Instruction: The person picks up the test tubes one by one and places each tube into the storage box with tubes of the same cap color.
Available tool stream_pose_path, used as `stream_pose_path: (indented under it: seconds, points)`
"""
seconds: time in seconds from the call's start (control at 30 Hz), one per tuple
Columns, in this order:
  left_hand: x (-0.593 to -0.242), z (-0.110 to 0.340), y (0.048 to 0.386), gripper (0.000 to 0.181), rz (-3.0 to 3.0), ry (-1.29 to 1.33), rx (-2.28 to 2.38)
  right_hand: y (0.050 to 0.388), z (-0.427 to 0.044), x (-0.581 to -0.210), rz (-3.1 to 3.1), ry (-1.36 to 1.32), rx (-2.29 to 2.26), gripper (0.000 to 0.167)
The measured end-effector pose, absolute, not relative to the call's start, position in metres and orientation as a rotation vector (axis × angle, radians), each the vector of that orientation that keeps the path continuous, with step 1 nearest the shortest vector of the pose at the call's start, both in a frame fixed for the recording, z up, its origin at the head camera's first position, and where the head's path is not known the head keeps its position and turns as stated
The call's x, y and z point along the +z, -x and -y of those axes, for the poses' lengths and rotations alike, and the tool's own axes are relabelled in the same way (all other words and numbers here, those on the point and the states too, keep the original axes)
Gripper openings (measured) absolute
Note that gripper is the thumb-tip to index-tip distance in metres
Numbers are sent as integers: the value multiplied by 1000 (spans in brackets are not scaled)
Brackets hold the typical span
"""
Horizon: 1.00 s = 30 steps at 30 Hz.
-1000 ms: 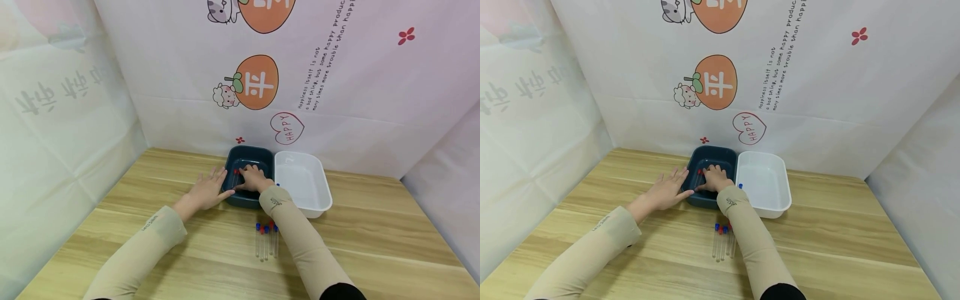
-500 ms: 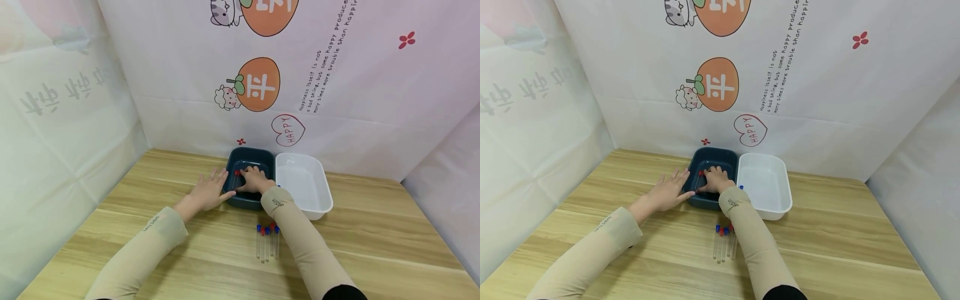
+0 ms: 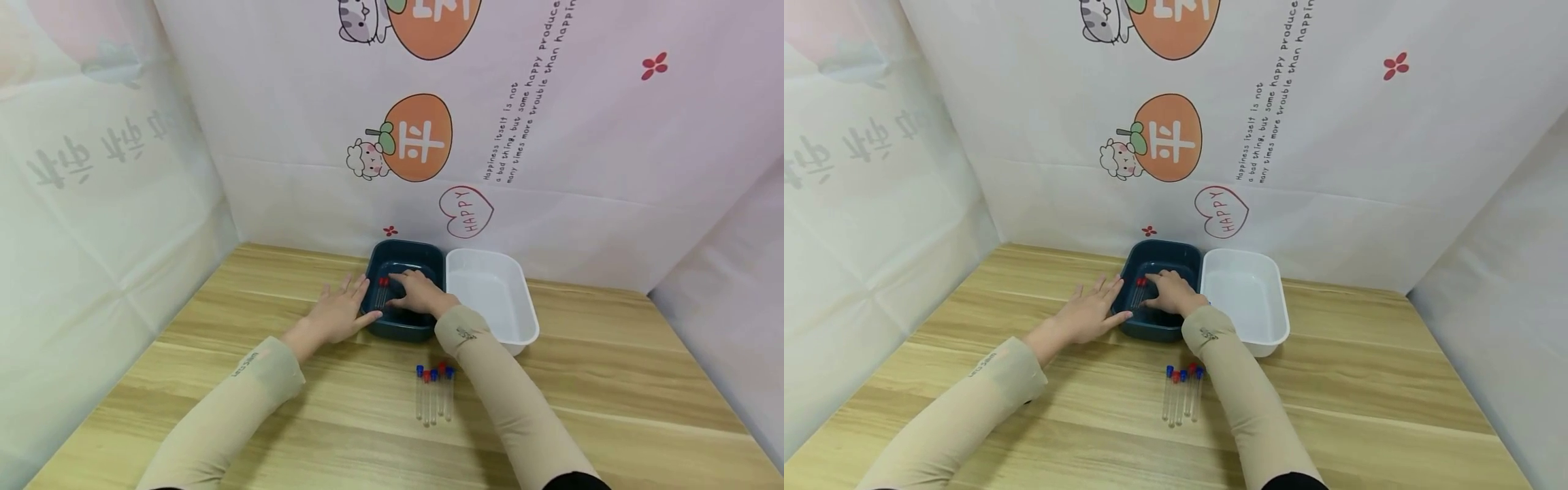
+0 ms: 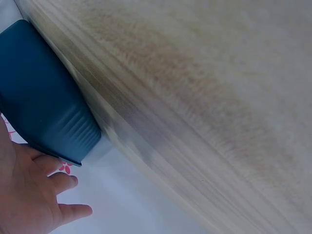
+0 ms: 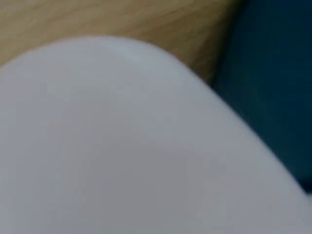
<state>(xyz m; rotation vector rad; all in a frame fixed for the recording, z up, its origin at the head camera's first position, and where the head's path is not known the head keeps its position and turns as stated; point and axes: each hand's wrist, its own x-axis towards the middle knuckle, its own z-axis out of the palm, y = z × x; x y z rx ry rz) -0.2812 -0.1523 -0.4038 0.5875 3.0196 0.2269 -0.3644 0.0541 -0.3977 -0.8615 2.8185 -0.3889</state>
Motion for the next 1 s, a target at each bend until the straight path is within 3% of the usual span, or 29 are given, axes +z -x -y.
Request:
stream_pose_path:
  seconds: [0.2, 1.0]
  points:
    - [-404, 153, 282, 85, -3017, -588, 224, 359, -60, -393, -2810, 876, -447, 66]
    - [-403, 152, 279, 85, -3021, -593, 233, 323, -74, -358, -2879, 1051, -557, 62]
